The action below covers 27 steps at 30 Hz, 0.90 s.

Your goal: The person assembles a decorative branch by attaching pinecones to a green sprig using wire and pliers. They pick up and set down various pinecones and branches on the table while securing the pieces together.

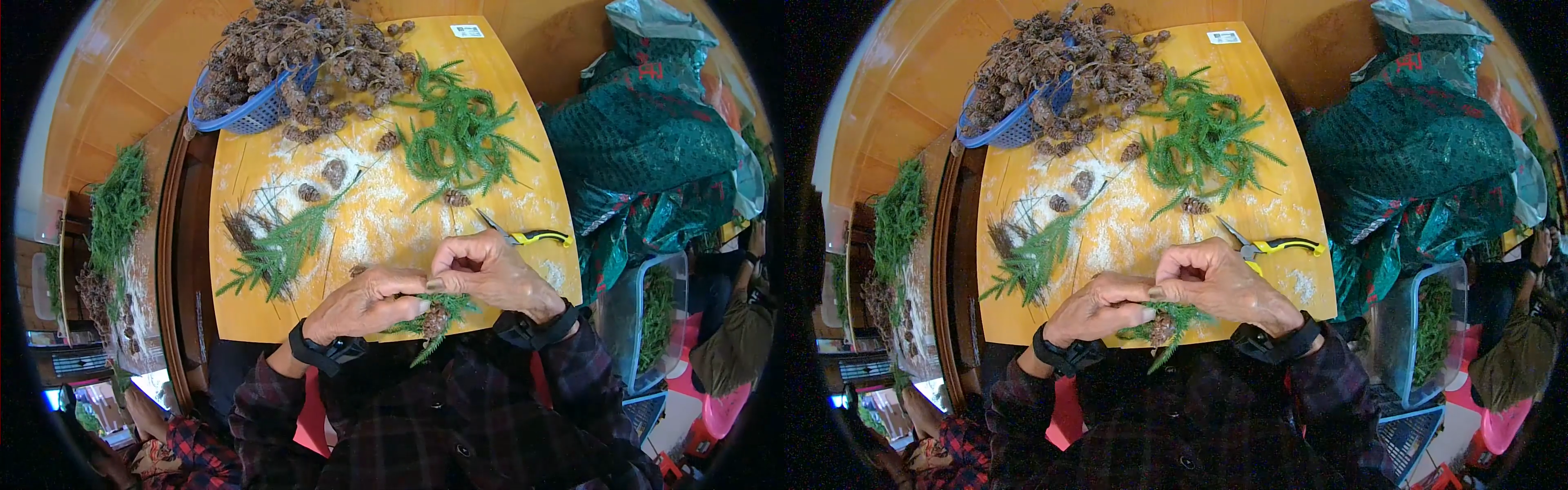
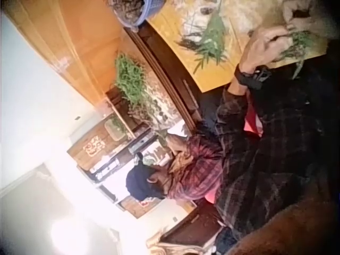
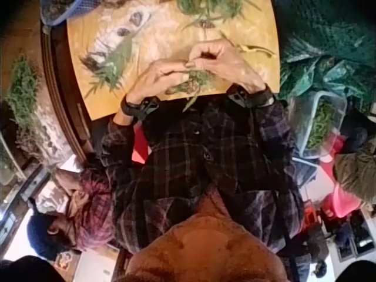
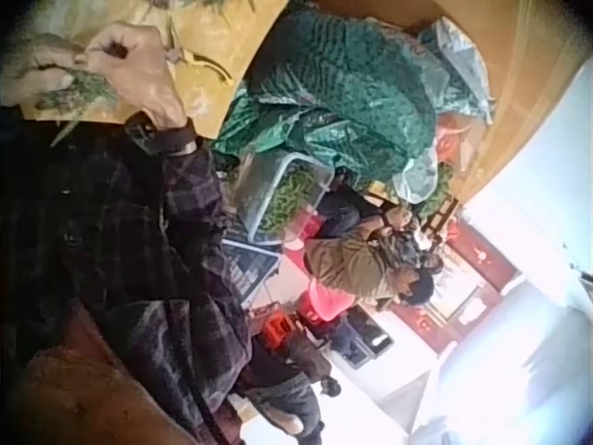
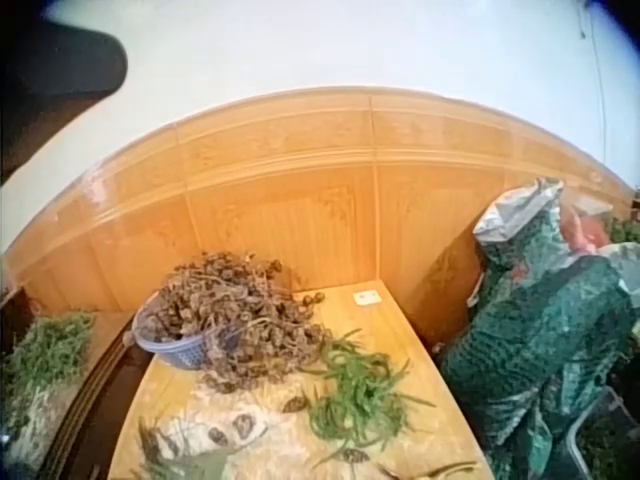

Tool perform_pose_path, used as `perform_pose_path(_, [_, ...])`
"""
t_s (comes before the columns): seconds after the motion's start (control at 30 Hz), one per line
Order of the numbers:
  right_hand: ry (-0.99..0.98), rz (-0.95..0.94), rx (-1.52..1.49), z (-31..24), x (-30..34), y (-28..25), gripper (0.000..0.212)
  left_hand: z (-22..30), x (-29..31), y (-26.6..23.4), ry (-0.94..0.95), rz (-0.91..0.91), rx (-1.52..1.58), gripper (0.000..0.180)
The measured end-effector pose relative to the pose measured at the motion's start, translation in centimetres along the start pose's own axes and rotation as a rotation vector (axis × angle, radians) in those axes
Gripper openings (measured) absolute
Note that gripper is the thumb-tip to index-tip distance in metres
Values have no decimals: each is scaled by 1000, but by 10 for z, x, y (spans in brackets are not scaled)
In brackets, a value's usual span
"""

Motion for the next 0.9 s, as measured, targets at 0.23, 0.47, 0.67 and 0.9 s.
perform_pose_path(0.23, [22,279,94,3,0,8,18,4,2,7,10,164,-504,21])
perform_pose_path(0.47, [35,423,144,-4,5,14,23,11,-3,7,24,234,-170,13])
perform_pose_path(0.67, [56,384,238,2,2,9,19,2,-5,10,-35,310,-91,14])
perform_pose_path(0.9, [-41,-18,-95,2,-2,-1,12,-2,2,7,10,194,252,22])
Point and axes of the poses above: each hand's wrist, its own x-axis away from the middle knuckle, its own y-axis out of the palm, z = x × y, the point moved 4 cm from there along -x, towards the middle knuckle, and after that the axes turned 12 degrees about -z, right-handed, at the moved point
